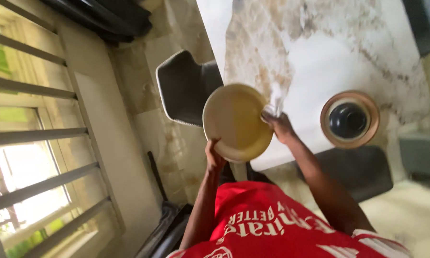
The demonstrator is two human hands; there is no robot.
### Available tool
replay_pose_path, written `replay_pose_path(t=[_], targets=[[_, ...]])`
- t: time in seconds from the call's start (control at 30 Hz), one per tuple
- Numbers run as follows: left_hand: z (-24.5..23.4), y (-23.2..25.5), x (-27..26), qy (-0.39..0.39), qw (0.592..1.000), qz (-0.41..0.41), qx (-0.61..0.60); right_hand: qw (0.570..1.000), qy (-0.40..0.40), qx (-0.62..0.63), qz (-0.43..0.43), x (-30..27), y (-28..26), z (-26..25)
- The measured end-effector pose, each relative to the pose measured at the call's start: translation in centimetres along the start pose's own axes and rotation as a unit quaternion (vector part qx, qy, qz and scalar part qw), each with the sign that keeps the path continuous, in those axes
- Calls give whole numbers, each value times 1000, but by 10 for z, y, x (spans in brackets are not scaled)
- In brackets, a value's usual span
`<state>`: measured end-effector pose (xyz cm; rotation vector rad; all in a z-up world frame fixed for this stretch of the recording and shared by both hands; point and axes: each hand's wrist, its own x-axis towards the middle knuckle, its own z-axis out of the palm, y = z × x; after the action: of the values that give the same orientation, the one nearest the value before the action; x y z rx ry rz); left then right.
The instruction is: Drying a plate with a cloth.
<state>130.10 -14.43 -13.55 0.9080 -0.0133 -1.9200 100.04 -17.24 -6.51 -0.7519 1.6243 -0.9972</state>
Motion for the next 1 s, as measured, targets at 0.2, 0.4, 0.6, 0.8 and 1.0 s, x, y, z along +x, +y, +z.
replay_pose_path(t=[0.2,0.4,0.6,0.8,1.0], targets=[[97,106,32,-57,913,153,373,987,88,112,78,-6,-21,13],[130,128,88,3,775,80,627,977,191,96,-3,19,4,34],[116,110,211,-19,662,142,736,967,248,53,5,71,39,39],[163,113,292,-83,562,136,812,950,252,106,148,100,55,55],[178,98,327,-117,521,83,842,927,282,182,167,102,64,71]])
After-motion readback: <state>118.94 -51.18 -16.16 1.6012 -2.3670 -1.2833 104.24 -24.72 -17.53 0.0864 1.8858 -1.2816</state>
